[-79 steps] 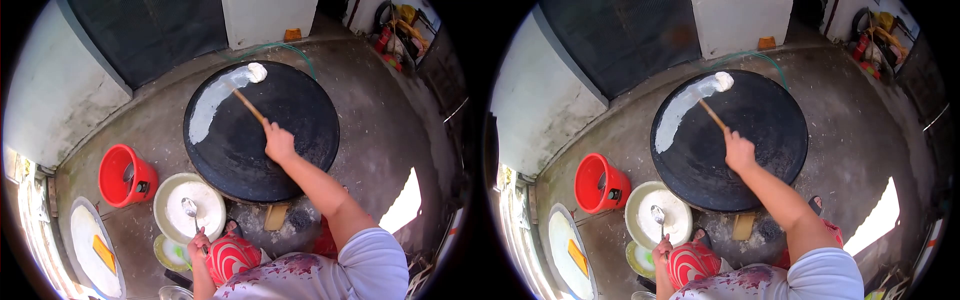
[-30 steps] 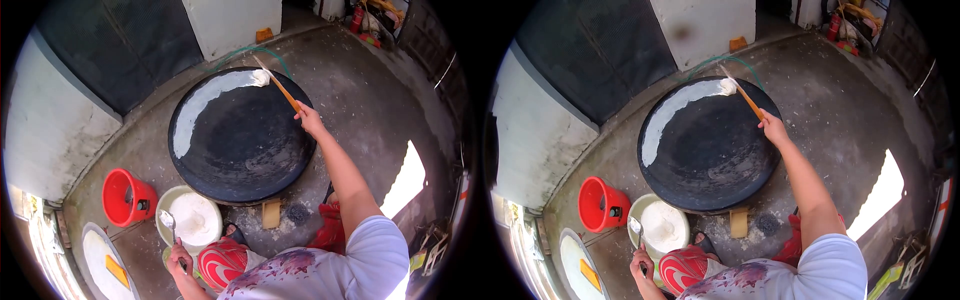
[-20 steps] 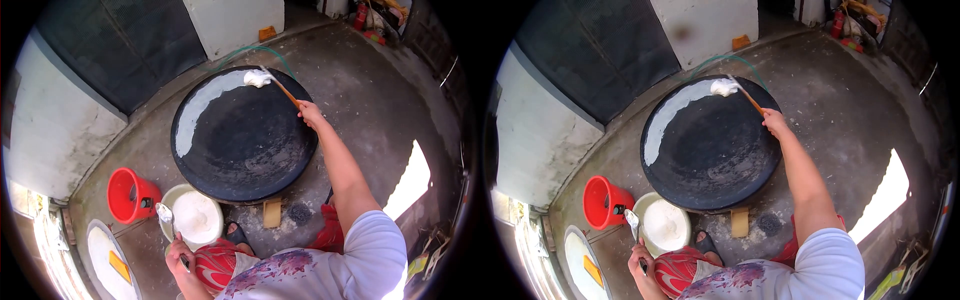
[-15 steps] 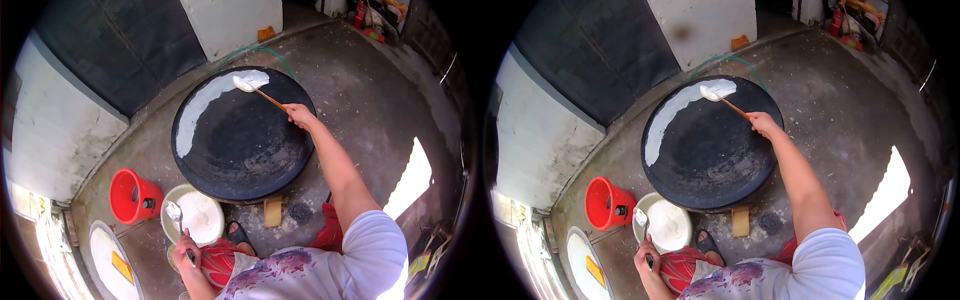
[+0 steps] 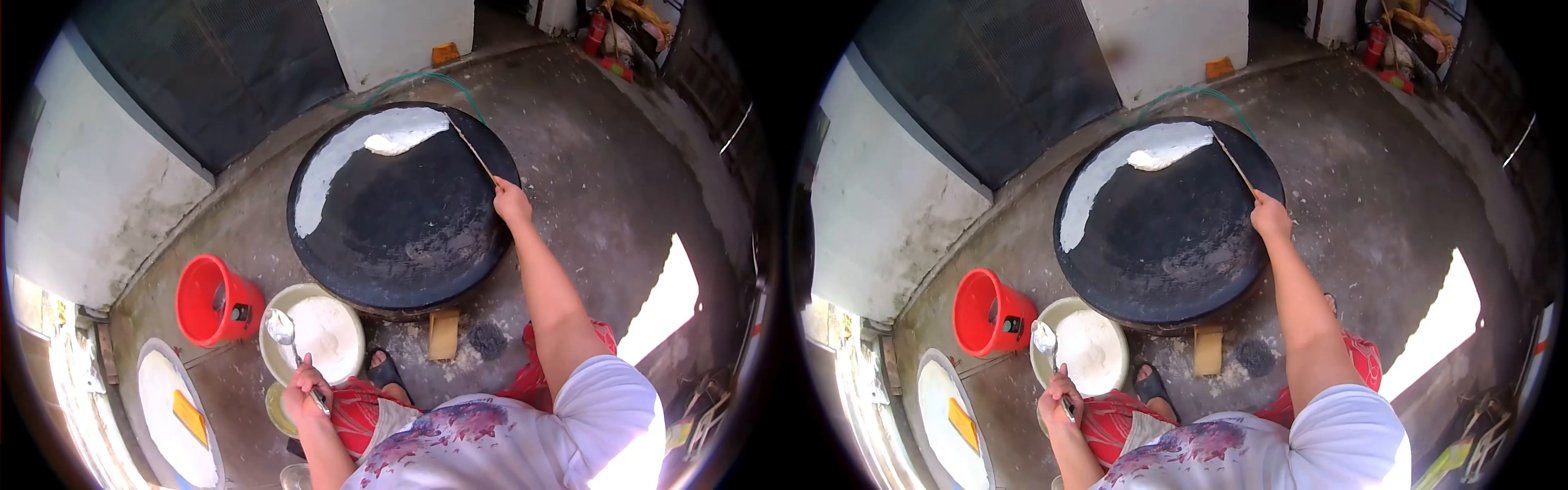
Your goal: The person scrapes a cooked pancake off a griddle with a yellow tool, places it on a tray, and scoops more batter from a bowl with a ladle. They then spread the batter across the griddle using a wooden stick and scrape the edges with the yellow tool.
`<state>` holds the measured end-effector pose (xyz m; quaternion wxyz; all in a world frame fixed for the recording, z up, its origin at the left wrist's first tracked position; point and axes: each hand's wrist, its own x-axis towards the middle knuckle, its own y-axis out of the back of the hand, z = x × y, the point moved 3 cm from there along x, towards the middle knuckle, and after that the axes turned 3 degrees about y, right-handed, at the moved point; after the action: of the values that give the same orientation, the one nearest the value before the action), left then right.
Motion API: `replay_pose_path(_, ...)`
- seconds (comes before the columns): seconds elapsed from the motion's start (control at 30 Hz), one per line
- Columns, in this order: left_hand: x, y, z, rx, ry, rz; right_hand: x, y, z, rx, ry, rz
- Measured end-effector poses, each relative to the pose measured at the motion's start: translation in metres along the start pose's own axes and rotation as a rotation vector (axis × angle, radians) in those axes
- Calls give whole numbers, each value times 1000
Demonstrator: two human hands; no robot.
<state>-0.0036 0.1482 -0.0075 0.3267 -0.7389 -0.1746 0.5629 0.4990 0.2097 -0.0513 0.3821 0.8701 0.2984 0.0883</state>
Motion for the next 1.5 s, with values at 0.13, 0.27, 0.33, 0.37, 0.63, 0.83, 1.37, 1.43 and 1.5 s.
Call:
replay_pose_path(0.13,0,-1,-3,21,-12,-1,-8,-75,-20,163,242,-303)
replay_pose_path(0.27,2,0,5,44,-9,-20,-35,-29,-85,-66,154,-262)
replay_pose_path(0.33,1,5,6,41,11,-32,-21,-55,-73,-32,110,-231)
replay_pose_path(0.37,0,5,7,52,3,-25,-14,-81,-65,-4,183,-274)
replay_pose_path(0.63,3,8,12,47,-8,-35,-23,-39,-49,-14,174,-190)
replay_pose_path(0.83,2,7,8,64,-1,-21,-50,-78,-79,58,435,-393)
replay_pose_path(1.37,0,9,11,138,-44,-23,-55,-36,-51,-15,314,-376)
replay_pose_path(1.43,-1,11,10,140,-42,-24,-61,-61,-43,167,314,-284)
replay_pose_path(1.5,-2,7,10,146,-45,-33,-87,-76,-67,34,464,-407)
